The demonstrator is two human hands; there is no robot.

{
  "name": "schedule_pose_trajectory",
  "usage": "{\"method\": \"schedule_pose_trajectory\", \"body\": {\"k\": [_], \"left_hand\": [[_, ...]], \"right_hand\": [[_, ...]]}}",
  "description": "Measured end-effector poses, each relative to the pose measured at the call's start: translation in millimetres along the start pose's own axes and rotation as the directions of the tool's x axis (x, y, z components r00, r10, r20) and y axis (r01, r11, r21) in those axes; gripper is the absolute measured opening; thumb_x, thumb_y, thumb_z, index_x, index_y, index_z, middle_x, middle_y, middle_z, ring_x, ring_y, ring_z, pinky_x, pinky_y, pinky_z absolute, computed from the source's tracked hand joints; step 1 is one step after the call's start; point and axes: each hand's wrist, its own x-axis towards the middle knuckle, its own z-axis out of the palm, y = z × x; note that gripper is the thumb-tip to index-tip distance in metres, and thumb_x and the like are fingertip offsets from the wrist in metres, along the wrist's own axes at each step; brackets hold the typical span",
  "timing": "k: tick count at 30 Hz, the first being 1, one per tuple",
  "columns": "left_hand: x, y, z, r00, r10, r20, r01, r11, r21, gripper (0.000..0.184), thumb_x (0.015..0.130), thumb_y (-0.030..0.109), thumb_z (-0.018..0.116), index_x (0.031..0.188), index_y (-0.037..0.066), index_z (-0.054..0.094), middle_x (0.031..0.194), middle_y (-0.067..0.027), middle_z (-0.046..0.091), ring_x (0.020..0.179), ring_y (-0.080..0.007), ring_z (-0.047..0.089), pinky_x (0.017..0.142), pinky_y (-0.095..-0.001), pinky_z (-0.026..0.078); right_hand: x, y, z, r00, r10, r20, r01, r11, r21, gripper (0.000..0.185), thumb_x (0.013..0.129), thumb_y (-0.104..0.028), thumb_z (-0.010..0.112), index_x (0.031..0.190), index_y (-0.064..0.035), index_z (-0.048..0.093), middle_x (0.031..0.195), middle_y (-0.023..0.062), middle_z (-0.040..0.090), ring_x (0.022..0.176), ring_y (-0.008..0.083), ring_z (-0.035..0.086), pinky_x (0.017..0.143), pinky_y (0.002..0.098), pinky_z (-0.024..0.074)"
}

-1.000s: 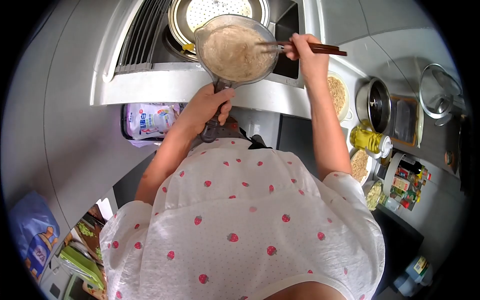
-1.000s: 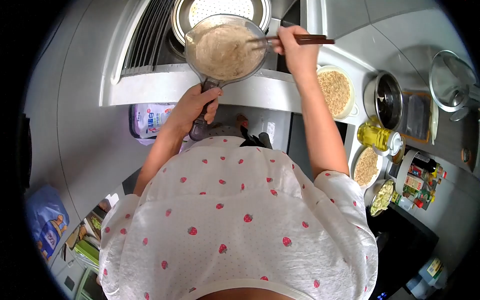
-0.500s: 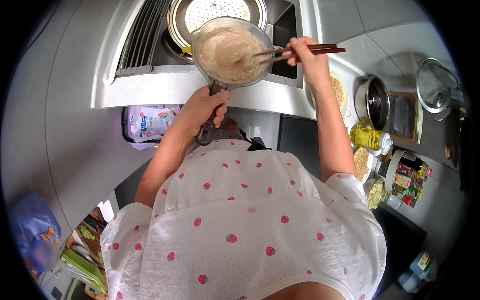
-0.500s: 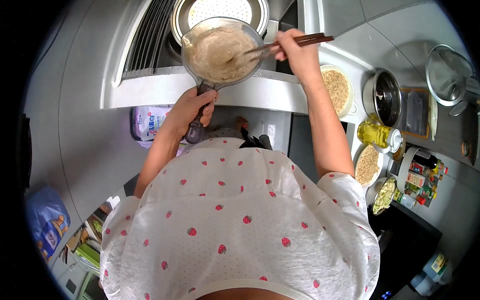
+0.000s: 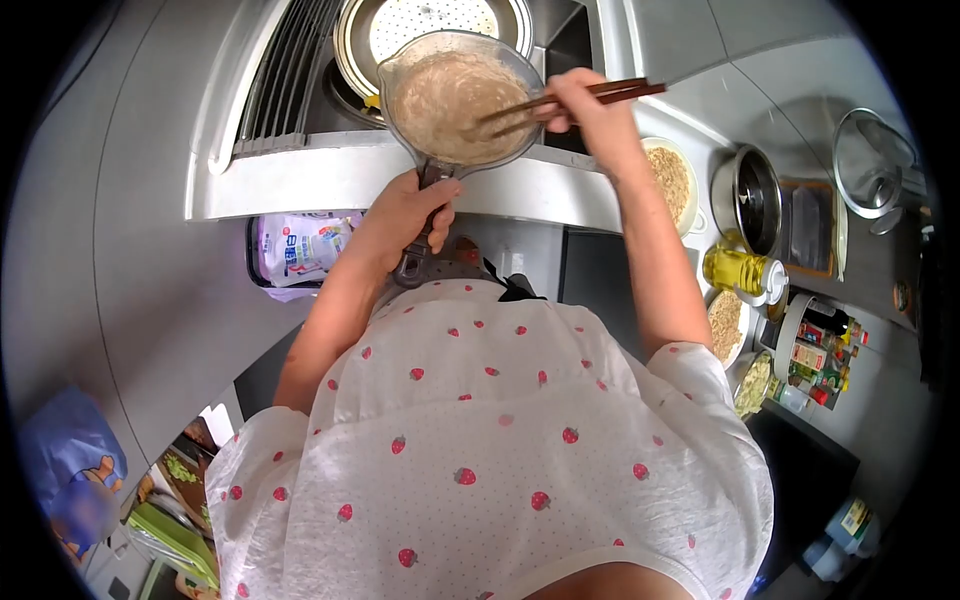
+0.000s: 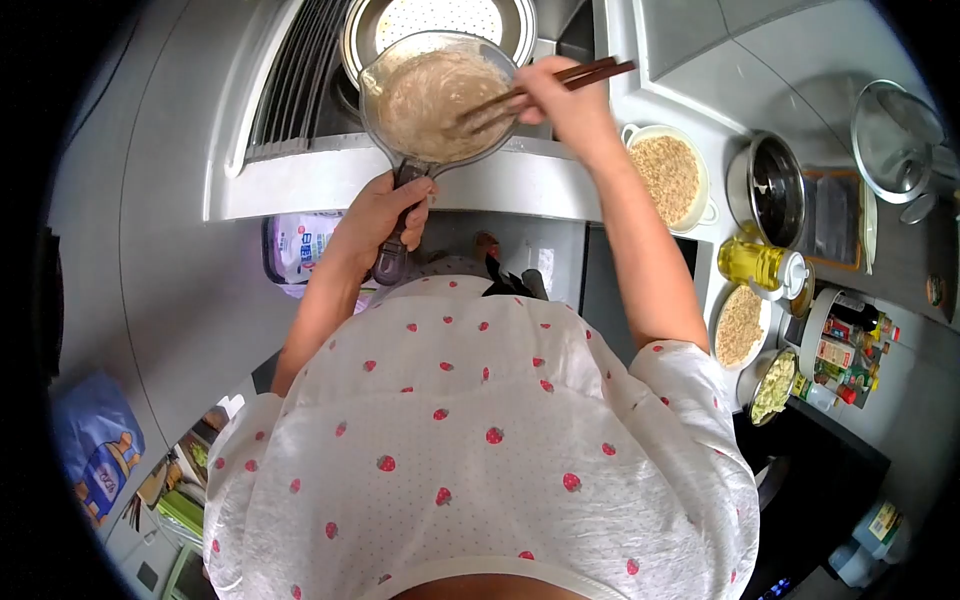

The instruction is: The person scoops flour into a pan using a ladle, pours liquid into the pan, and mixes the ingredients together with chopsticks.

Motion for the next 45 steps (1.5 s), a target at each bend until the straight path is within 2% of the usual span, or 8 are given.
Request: {"method": "schedule_pose_trajectory", "body": {"k": [4,8,12,15,20,30,32,45], "left_hand": [[3,-2,5,0.998,0.020,0.054,-0.019,1.000,-0.022,0.018,0.085,0.017,0.053,0.076,0.005,0.043,0.055,-0.0018,0.045,0.041,-0.0111,0.042,0.039,-0.0248,0.035],[4,-2,-2,0.999,0.027,0.028,-0.028,1.000,0.009,0.016,0.085,0.018,0.053,0.081,0.004,0.046,0.055,-0.0012,0.044,0.040,-0.0104,0.040,0.039,-0.0242,0.034],[8,-7,2,0.999,0.041,0.016,-0.041,0.998,0.043,0.016,0.086,0.018,0.053,0.085,0.003,0.049,0.055,-0.0006,0.043,0.040,-0.0097,0.040,0.039,-0.0238,0.034],[9,-4,-2,0.999,0.046,0.026,-0.046,0.999,0.009,0.017,0.086,0.018,0.053,0.085,0.003,0.048,0.054,-0.0006,0.043,0.040,-0.0099,0.040,0.039,-0.0239,0.034],[9,-3,-7,0.999,0.034,0.007,-0.034,0.999,0.009,0.017,0.086,0.018,0.053,0.086,0.002,0.048,0.055,-0.0008,0.044,0.040,-0.0100,0.041,0.039,-0.0241,0.035],[10,-7,-12,0.998,0.040,0.037,-0.042,0.998,0.041,0.018,0.085,0.020,0.054,0.081,0.003,0.048,0.055,-0.0006,0.045,0.039,-0.0098,0.040,0.039,-0.0232,0.035],[9,-5,-13,0.999,0.037,0.009,-0.037,0.998,0.042,0.019,0.085,0.020,0.055,0.080,0.004,0.048,0.054,-0.0006,0.045,0.039,-0.0098,0.040,0.039,-0.0233,0.035],[13,-3,-13,0.994,0.072,-0.080,-0.069,0.997,0.043,0.018,0.085,0.019,0.054,0.077,0.005,0.046,0.055,-0.0006,0.044,0.041,-0.0098,0.041,0.039,-0.0239,0.035]], "right_hand": [[12,6,4,0.962,-0.126,-0.243,0.131,0.991,0.008,0.021,0.087,-0.018,0.053,0.080,0.0013,0.058,0.070,0.0080,0.062,0.057,0.0099,0.055,0.054,0.0204,0.0443],[2,3,3,0.999,-0.040,-0.028,0.040,0.999,0.022,0.017,0.084,-0.014,0.054,0.080,0.0022,0.059,0.068,0.0071,0.062,0.054,0.0094,0.056,0.049,0.0201,0.0444],[14,7,1,0.961,-0.086,-0.265,0.088,0.996,-0.004,0.019,0.084,-0.016,0.054,0.077,0.0012,0.059,0.064,0.0062,0.061,0.053,0.0097,0.056,0.049,0.0190,0.0440],[3,5,19,0.994,-0.100,0.052,0.101,0.995,-0.026,0.020,0.087,-0.019,0.053,0.079,-0.0004,0.057,0.069,0.0070,0.061,0.057,0.0098,0.055,0.054,0.0202,0.0458],[21,-6,-20,0.992,-0.122,-0.032,0.118,0.988,-0.098,0.022,0.086,-0.021,0.055,0.080,-0.0001,0.058,0.074,0.0087,0.063,0.060,0.0100,0.056,0.059,0.0222,0.0472],[51,-57,-9,0.922,-0.315,0.226,0.384,0.826,-0.413,0.016,0.079,-0.013,0.056,0.076,0.0020,0.062,0.061,0.0042,0.058,0.061,0.0127,0.058,0.056,0.0275,0.0459],[56,-46,-30,0.877,-0.336,0.344,0.451,0.822,-0.348,0.016,0.082,-0.016,0.061,0.084,-0.0011,0.065,0.075,0.0015,0.061,0.068,0.0091,0.056,0.064,0.0214,0.0460],[33,-25,-36,0.962,-0.169,0.215,0.246,0.879,-0.408,0.021,0.084,-0.020,0.060,0.085,0.0008,0.064,0.074,0.0042,0.061,0.066,0.0090,0.057,0.063,0.0213,0.0475]]}}
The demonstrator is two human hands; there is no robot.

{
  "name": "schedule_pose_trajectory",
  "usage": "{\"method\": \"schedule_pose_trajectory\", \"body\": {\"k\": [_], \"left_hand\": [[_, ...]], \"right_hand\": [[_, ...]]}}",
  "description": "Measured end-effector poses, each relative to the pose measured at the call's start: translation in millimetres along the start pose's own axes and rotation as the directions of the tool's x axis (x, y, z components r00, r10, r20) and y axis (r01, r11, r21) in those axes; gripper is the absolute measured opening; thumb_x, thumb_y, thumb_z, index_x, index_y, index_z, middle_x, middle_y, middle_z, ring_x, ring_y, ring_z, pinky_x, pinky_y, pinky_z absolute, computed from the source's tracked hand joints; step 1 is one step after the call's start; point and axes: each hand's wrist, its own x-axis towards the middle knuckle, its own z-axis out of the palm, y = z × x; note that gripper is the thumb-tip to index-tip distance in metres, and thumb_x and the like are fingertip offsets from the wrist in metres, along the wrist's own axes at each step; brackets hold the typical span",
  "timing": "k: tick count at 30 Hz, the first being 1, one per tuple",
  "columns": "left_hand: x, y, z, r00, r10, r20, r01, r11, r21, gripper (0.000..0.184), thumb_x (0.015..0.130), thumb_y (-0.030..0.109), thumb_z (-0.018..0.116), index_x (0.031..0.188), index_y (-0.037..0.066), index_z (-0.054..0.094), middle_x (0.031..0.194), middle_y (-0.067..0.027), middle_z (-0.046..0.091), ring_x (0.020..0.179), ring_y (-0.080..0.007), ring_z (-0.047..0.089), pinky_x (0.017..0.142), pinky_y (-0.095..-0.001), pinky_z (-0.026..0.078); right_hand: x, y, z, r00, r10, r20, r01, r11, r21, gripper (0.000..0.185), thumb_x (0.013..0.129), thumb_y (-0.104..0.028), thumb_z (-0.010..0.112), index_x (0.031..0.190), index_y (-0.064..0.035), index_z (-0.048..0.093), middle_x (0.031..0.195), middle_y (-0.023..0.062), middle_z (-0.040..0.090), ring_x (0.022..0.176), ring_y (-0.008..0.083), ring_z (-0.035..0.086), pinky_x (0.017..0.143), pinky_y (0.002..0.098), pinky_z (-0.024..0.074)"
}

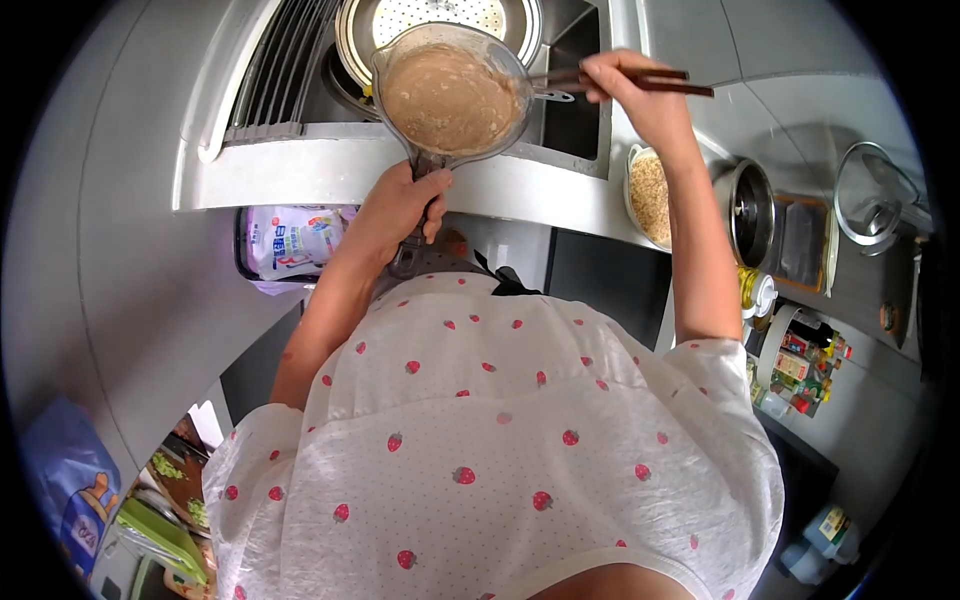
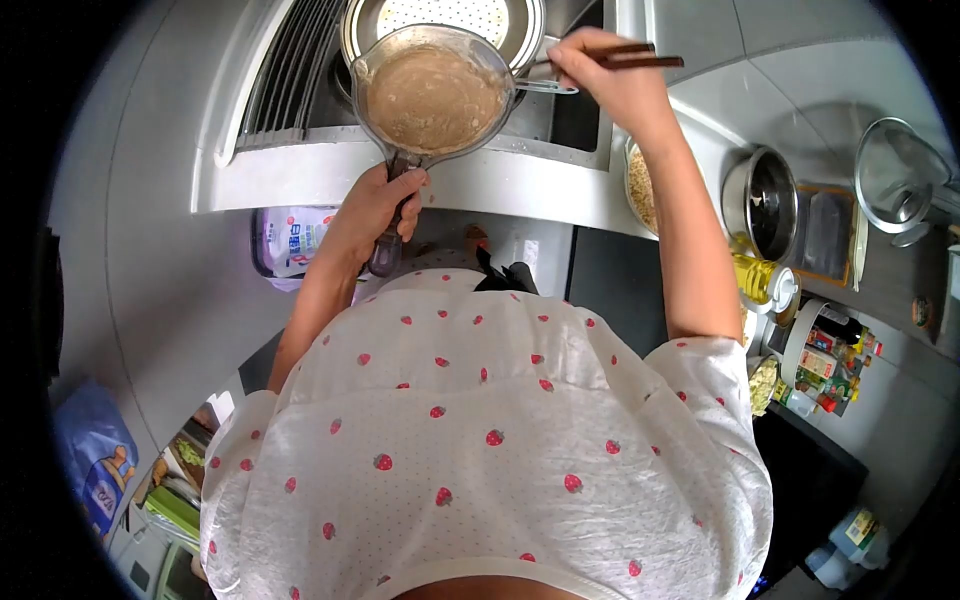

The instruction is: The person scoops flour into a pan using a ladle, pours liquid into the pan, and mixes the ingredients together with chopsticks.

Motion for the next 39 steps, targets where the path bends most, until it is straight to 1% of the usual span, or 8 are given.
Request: {"method": "schedule_pose_trajectory", "body": {"k": [4,8,13,17,24,25,31,39], "left_hand": [[6,-7,1,0.998,-0.002,0.055,0.004,0.999,-0.041,0.017,0.086,0.020,0.053,0.079,0.005,0.048,0.055,-0.0003,0.044,0.041,-0.0095,0.041,0.039,-0.0237,0.035],[5,-3,3,0.998,-0.018,0.053,0.020,0.999,-0.034,0.018,0.086,0.020,0.053,0.078,0.006,0.047,0.055,-0.0001,0.044,0.041,-0.0092,0.041,0.039,-0.0234,0.035],[1,-2,13,0.995,-0.039,0.089,0.044,0.998,-0.049,0.018,0.086,0.020,0.054,0.078,0.006,0.046,0.055,-0.0003,0.045,0.040,-0.0092,0.040,0.039,-0.0234,0.035],[-1,-4,12,0.993,-0.047,0.106,0.051,0.998,-0.035,0.018,0.085,0.020,0.055,0.079,0.006,0.046,0.055,-0.0010,0.045,0.040,-0.0096,0.041,0.039,-0.0236,0.035],[-6,-9,15,0.992,-0.072,0.108,0.075,0.997,-0.028,0.018,0.085,0.020,0.056,0.081,0.004,0.047,0.056,-0.0020,0.046,0.040,-0.0103,0.041,0.038,-0.0245,0.035],[-7,-9,16,0.991,-0.074,0.110,0.077,0.997,-0.022,0.018,0.085,0.020,0.056,0.081,0.004,0.047,0.056,-0.0020,0.046,0.040,-0.0103,0.041,0.038,-0.0245,0.035],[-7,-13,17,0.989,-0.064,0.130,0.060,0.998,0.036,0.017,0.085,0.018,0.054,0.082,0.003,0.047,0.056,-0.0022,0.046,0.039,-0.0110,0.041,0.038,-0.0247,0.035],[-10,-14,16,0.989,-0.080,0.123,0.073,0.996,0.056,0.016,0.084,0.017,0.051,0.075,0.005,0.045,0.052,-0.0018,0.045,0.039,-0.0115,0.041,0.038,-0.0261,0.035]], "right_hand": [[-33,-15,36,0.969,0.246,-0.021,-0.240,0.958,0.160,0.019,0.084,-0.020,0.060,0.080,-0.0011,0.062,0.071,0.0037,0.062,0.059,0.0094,0.059,0.056,0.0204,0.0483],[-30,-14,43,0.942,0.239,-0.236,-0.111,0.884,0.454,0.021,0.085,-0.018,0.059,0.082,0.0021,0.061,0.070,0.0077,0.062,0.060,0.0107,0.059,0.055,0.0204,0.0483],[-9,-12,65,0.889,0.170,-0.424,-0.037,0.952,0.304,0.020,0.082,-0.020,0.060,0.081,0.0001,0.063,0.066,0.0049,0.062,0.058,0.0079,0.058,0.053,0.0213,0.0454],[-16,-35,82,0.971,0.003,-0.240,0.054,0.973,0.227,0.021,0.081,-0.020,0.060,0.075,-0.0004,0.063,0.060,0.0038,0.060,0.053,0.0091,0.058,0.049,0.0218,0.0447],[17,-42,38,0.875,0.191,-0.445,-0.159,0.981,0.110,0.025,0.083,-0.021,0.059,0.073,0.0019,0.061,0.061,0.0059,0.061,0.051,0.0095,0.058,0.049,0.0203,0.0455],[21,-63,38,0.850,0.341,-0.401,-0.300,0.940,0.163,0.020,0.079,-0.014,0.054,0.069,0.0027,0.059,0.059,0.0088,0.058,0.055,0.0170,0.058,0.053,0.0308,0.0459],[57,-68,60,0.872,-0.090,-0.481,-0.077,0.945,-0.317,0.026,0.074,-0.020,0.057,0.064,0.0036,0.058,0.060,0.0218,0.057,0.062,0.0380,0.058,0.057,0.0425,0.0459],[45,-101,80,0.945,-0.291,-0.149,0.265,0.949,-0.172,0.027,0.076,-0.022,0.056,0.068,0.0033,0.058,0.065,0.0227,0.057,0.067,0.0369,0.058,0.062,0.0424,0.0451]]}}
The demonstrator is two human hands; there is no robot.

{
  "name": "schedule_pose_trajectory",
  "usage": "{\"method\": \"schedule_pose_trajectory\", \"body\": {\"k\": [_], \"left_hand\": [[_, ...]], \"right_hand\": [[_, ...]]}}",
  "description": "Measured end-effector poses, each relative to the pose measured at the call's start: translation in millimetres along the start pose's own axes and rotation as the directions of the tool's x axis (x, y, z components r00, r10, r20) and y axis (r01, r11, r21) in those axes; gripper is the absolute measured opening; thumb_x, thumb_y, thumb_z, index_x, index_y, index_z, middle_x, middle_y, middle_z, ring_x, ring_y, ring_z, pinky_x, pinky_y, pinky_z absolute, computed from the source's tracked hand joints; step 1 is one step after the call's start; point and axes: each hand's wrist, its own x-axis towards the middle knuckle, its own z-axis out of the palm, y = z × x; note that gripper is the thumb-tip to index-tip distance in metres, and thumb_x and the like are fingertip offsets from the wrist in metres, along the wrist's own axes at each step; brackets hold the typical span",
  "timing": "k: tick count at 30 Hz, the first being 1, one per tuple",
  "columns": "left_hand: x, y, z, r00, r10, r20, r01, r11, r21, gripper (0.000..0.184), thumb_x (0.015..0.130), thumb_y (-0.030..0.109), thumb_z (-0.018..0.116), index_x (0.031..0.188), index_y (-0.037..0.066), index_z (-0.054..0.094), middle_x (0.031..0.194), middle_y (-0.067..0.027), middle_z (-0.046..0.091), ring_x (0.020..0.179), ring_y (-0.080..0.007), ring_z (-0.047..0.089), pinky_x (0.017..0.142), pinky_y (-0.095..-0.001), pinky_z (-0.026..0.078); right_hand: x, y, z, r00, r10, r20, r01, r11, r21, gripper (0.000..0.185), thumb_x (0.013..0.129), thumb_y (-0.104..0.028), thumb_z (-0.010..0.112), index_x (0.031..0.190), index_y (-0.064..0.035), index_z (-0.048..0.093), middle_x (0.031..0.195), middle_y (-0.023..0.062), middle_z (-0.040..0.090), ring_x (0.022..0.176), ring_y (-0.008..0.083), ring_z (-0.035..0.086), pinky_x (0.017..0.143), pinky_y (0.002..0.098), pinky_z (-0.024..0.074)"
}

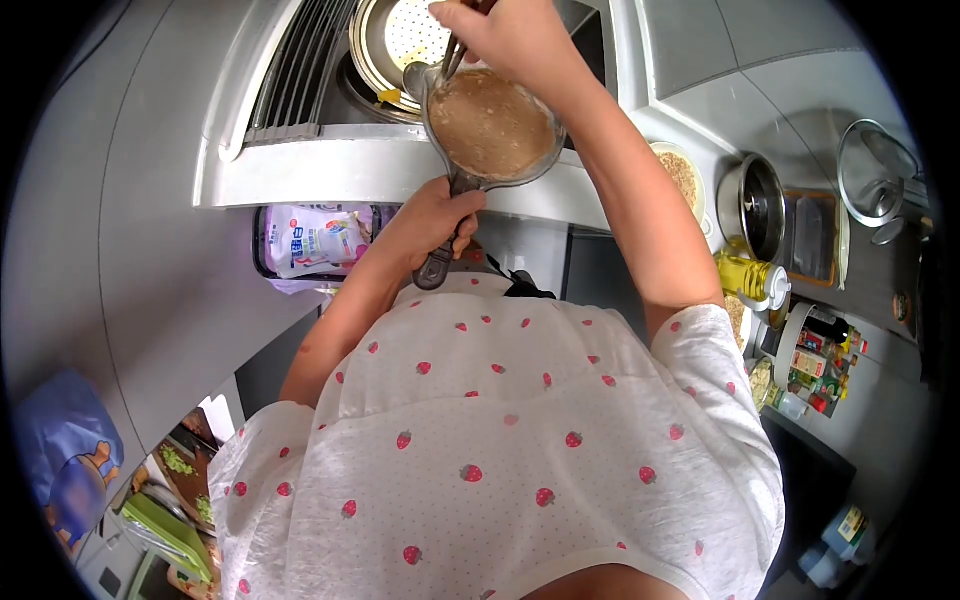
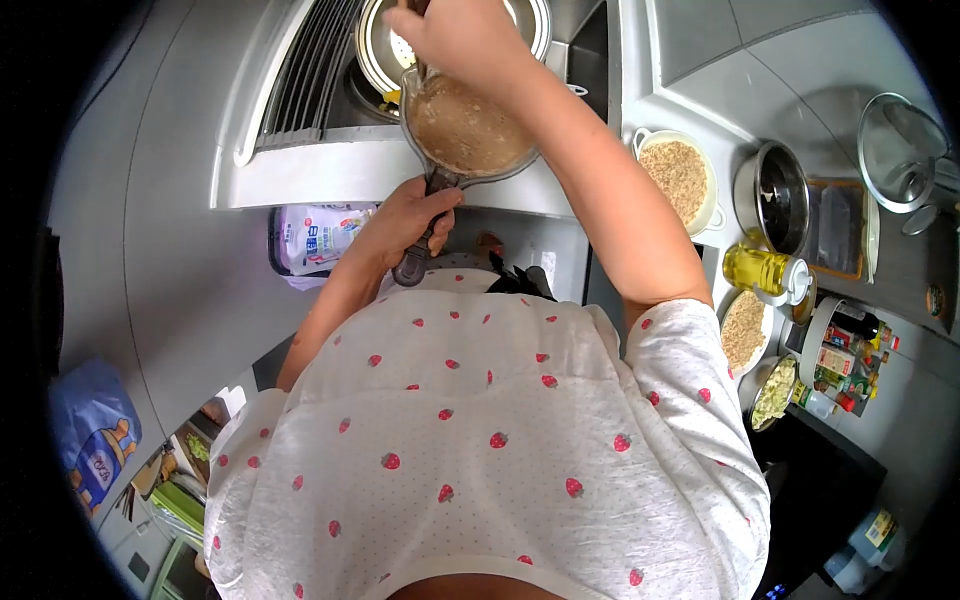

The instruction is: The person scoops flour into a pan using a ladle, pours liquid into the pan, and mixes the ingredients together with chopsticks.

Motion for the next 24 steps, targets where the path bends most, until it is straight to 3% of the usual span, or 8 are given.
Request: {"method": "schedule_pose_trajectory", "body": {"k": [2,4,5,8,12,18,22,24], "left_hand": [[0,-1,-5,1.000,0.007,0.007,-0.007,1.000,-0.002,0.016,0.084,0.017,0.052,0.078,0.004,0.045,0.053,-0.0019,0.045,0.039,-0.0113,0.041,0.038,-0.0255,0.035],[1,-3,-10,1.000,0.014,0.016,-0.014,1.000,-0.003,0.016,0.085,0.018,0.053,0.081,0.003,0.046,0.055,-0.0020,0.045,0.040,-0.0111,0.041,0.039,-0.0249,0.034],[2,-4,-12,1.000,0.004,0.015,-0.003,0.999,-0.032,0.017,0.085,0.018,0.053,0.081,0.003,0.046,0.055,-0.0018,0.045,0.040,-0.0108,0.040,0.038,-0.0246,0.034],[-1,-3,-16,1.000,-0.003,0.013,0.004,0.998,-0.061,0.017,0.085,0.018,0.053,0.078,0.004,0.046,0.054,-0.0015,0.045,0.040,-0.0107,0.041,0.038,-0.0245,0.035],[2,-6,-18,0.998,-0.010,0.054,0.016,0.995,-0.098,0.017,0.085,0.019,0.052,0.079,0.004,0.047,0.055,-0.0016,0.046,0.040,-0.0107,0.042,0.039,-0.0248,0.036],[10,-13,-21,0.997,-0.070,0.038,0.072,0.996,-0.055,0.018,0.086,0.020,0.054,0.084,0.003,0.048,0.056,-0.0007,0.044,0.041,-0.0095,0.039,0.038,-0.0230,0.033],[13,-13,-22,0.997,-0.065,0.051,0.068,0.996,-0.059,0.018,0.086,0.021,0.054,0.086,0.003,0.049,0.057,-0.0006,0.045,0.042,-0.0094,0.040,0.039,-0.0231,0.034],[15,-10,-19,0.996,-0.047,0.072,0.052,0.996,-0.068,0.018,0.086,0.020,0.053,0.088,0.003,0.050,0.057,-0.0002,0.044,0.042,-0.0092,0.040,0.040,-0.0232,0.034]], "right_hand": [[-11,-5,2,0.996,0.035,0.079,-0.040,0.997,0.058,0.028,0.076,-0.024,0.056,0.071,0.0030,0.059,0.068,0.0234,0.058,0.068,0.0375,0.059,0.064,0.0415,0.0454],[-30,6,11,0.974,-0.097,0.205,0.088,0.995,0.055,0.028,0.079,-0.025,0.059,0.070,0.0019,0.060,0.056,0.0054,0.059,0.049,0.0135,0.058,0.050,0.0289,0.0453],[-40,11,6,0.965,0.100,0.241,-0.134,0.983,0.129,0.031,0.078,-0.028,0.060,0.071,0.0017,0.062,0.059,0.0053,0.062,0.053,0.0138,0.060,0.055,0.0292,0.0474],[-58,43,-24,0.924,0.378,0.055,-0.382,0.905,0.187,0.027,0.080,-0.024,0.062,0.079,0.0028,0.064,0.065,0.0077,0.063,0.055,0.0115,0.060,0.052,0.0240,0.0487],[-84,76,-20,0.902,0.414,-0.123,-0.351,0.869,0.348,0.024,0.082,-0.024,0.061,0.083,-0.0006,0.065,0.068,0.0046,0.063,0.061,0.0107,0.060,0.055,0.0226,0.0480],[-128,73,-21,0.791,0.563,0.240,-0.587,0.588,0.556,0.022,0.088,-0.018,0.049,0.091,0.0009,0.059,0.078,0.0101,0.063,0.067,0.0131,0.061,0.061,0.0231,0.0488],[-122,87,-25,0.741,0.667,-0.073,-0.562,0.677,0.475,0.020,0.088,-0.017,0.050,0.090,0.0008,0.059,0.079,0.0105,0.064,0.066,0.0119,0.060,0.062,0.0231,0.0492],[-122,73,6,0.795,0.605,-0.037,-0.525,0.718,0.458,0.020,0.088,-0.018,0.052,0.088,0.0006,0.060,0.079,0.0102,0.064,0.067,0.0127,0.059,0.063,0.0230,0.0478]]}}
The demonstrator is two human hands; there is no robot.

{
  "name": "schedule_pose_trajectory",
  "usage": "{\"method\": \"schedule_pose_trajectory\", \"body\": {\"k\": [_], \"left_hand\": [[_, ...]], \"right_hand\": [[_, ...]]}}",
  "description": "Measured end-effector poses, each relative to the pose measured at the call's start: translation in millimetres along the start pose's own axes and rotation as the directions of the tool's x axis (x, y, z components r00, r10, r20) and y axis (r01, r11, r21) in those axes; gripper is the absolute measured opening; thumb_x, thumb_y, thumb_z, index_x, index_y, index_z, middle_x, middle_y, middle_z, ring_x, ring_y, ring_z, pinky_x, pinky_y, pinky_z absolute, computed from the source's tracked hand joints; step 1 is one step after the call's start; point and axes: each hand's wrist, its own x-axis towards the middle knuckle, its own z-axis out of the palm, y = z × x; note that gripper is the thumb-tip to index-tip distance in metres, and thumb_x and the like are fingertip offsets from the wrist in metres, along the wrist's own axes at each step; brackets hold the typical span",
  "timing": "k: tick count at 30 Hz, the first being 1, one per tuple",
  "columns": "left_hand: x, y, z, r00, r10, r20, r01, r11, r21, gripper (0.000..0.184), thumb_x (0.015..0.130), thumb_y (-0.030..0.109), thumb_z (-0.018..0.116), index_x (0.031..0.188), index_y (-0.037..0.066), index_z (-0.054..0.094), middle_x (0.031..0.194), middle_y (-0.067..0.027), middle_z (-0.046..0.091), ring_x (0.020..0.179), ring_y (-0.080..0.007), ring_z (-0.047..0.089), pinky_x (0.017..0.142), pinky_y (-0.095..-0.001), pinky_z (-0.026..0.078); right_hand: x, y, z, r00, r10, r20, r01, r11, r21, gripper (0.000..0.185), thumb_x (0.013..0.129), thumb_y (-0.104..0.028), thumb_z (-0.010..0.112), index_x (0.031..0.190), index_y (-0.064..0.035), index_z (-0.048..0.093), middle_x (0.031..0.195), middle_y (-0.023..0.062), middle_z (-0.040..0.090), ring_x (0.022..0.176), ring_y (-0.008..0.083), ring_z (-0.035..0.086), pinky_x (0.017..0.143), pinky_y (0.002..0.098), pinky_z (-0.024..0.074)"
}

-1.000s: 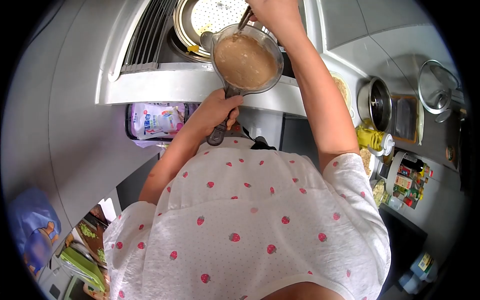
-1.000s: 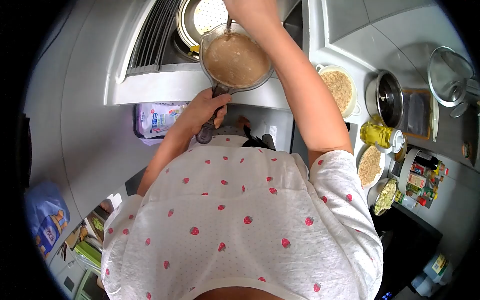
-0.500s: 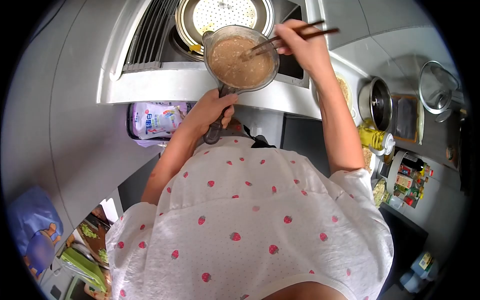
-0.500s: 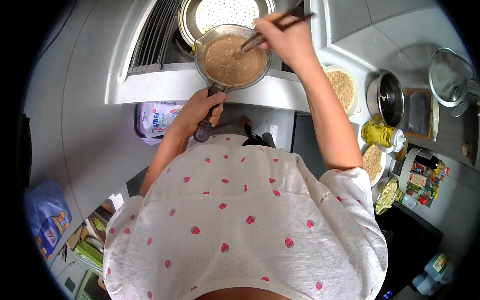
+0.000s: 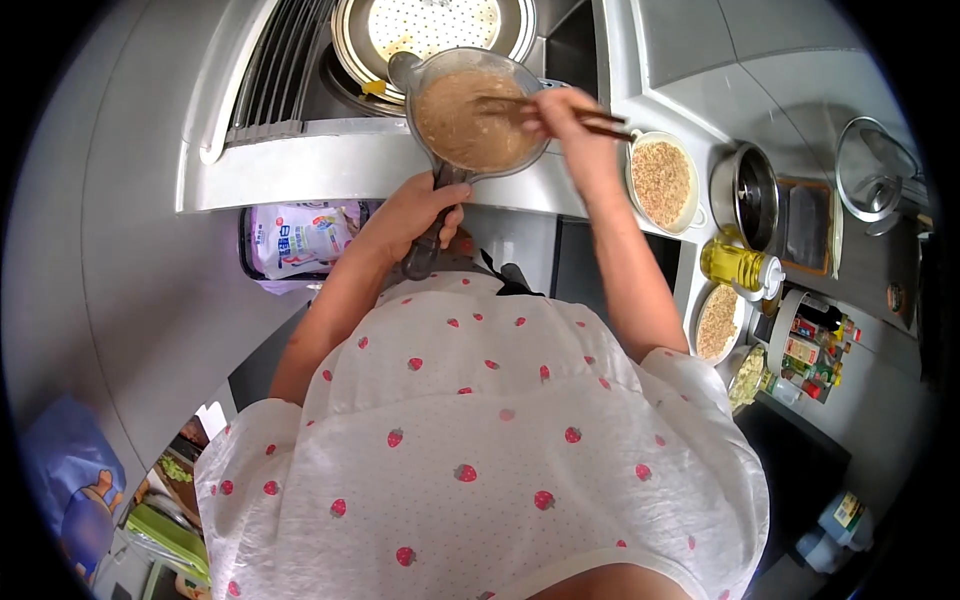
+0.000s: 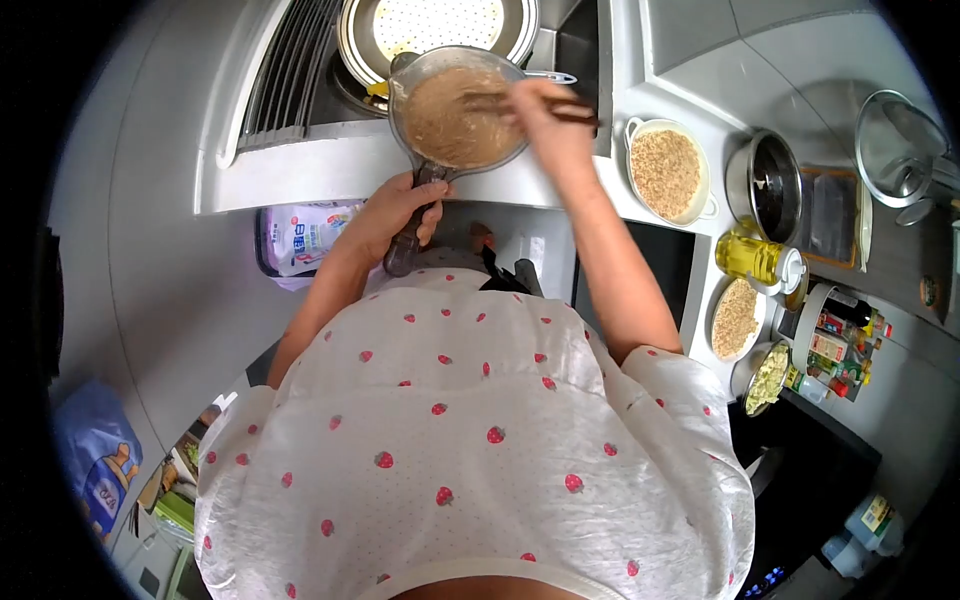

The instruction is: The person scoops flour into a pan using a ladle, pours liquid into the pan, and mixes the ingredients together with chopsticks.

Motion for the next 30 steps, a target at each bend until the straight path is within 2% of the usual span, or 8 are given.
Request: {"method": "schedule_pose_trajectory", "body": {"k": [2,8,10,13,16,20,26,30], "left_hand": [[0,2,-5,1.000,-0.014,0.002,0.014,1.000,-0.018,0.017,0.086,0.020,0.053,0.089,0.003,0.050,0.057,-0.0001,0.044,0.043,-0.0089,0.040,0.040,-0.0231,0.035],[6,2,-4,0.999,0.046,0.015,-0.046,0.999,0.020,0.015,0.085,0.019,0.054,0.085,0.005,0.049,0.057,0.0006,0.044,0.043,-0.0081,0.040,0.040,-0.0224,0.035],[10,9,-5,0.996,0.085,0.005,-0.085,0.995,0.044,0.015,0.085,0.019,0.054,0.082,0.006,0.048,0.057,0.0007,0.044,0.043,-0.0080,0.040,0.040,-0.0223,0.035],[15,19,-8,0.992,0.081,-0.101,-0.081,0.997,0.001,0.018,0.084,0.016,0.053,0.072,0.007,0.044,0.056,-0.0009,0.045,0.043,-0.0098,0.043,0.041,-0.0241,0.036],[24,23,-4,0.991,0.124,-0.056,-0.122,0.992,0.028,0.018,0.083,0.016,0.054,0.071,0.007,0.044,0.055,-0.0008,0.045,0.043,-0.0099,0.043,0.040,-0.0245,0.036],[29,34,-6,0.990,0.128,-0.059,-0.129,0.992,-0.007,0.018,0.083,0.016,0.054,0.071,0.006,0.044,0.055,-0.0008,0.045,0.042,-0.0098,0.042,0.040,-0.0248,0.036],[41,38,4,0.989,0.146,-0.033,-0.145,0.989,0.021,0.020,0.083,0.017,0.054,0.069,0.008,0.044,0.054,0.0004,0.044,0.041,-0.0091,0.042,0.040,-0.0241,0.036],[37,44,1,0.989,0.127,-0.076,-0.127,0.992,0.013,0.019,0.084,0.018,0.055,0.070,0.009,0.045,0.053,0.0013,0.044,0.041,-0.0083,0.041,0.039,-0.0233,0.036]], "right_hand": [[-6,4,-7,0.959,-0.017,0.283,0.001,0.998,0.056,0.019,0.087,-0.017,0.053,0.086,0.0009,0.060,0.079,0.0099,0.064,0.064,0.0126,0.058,0.061,0.0230,0.0468],[21,8,-13,0.996,-0.043,-0.080,0.040,0.999,-0.037,0.014,0.085,-0.018,0.057,0.084,-0.0038,0.061,0.073,0.0044,0.063,0.061,0.0106,0.059,0.058,0.0237,0.0475],[13,15,2,0.965,-0.118,0.234,0.101,0.991,0.083,0.018,0.086,-0.021,0.056,0.085,-0.0036,0.060,0.078,0.0073,0.064,0.064,0.0135,0.061,0.061,0.0251,0.0484],[28,12,-37,0.981,0.134,0.137,-0.154,0.977,0.148,0.023,0.089,-0.020,0.050,0.087,0.0011,0.057,0.079,0.0130,0.063,0.061,0.0153,0.059,0.059,0.0244,0.0485],[48,16,-23,0.995,-0.008,-0.095,0.019,0.993,0.115,0.022,0.088,-0.021,0.053,0.087,0.0011,0.056,0.079,0.0110,0.063,0.064,0.0129,0.058,0.060,0.0239,0.0481],[42,13,-21,0.978,0.124,0.170,-0.160,0.962,0.220,0.013,0.086,-0.013,0.054,0.085,-0.0015,0.058,0.073,0.0074,0.062,0.061,0.0108,0.057,0.056,0.0228,0.0454],[68,11,-9,0.999,-0.018,-0.029,0.026,0.955,0.295,0.015,0.087,-0.013,0.053,0.079,-0.0004,0.055,0.069,0.0081,0.061,0.054,0.0086,0.051,0.050,0.0213,0.0418],[80,12,-47,0.985,0.154,0.076,-0.166,0.969,0.185,0.015,0.085,-0.014,0.057,0.081,0.0004,0.055,0.071,0.0078,0.062,0.056,0.0100,0.053,0.052,0.0223,0.0433]]}}
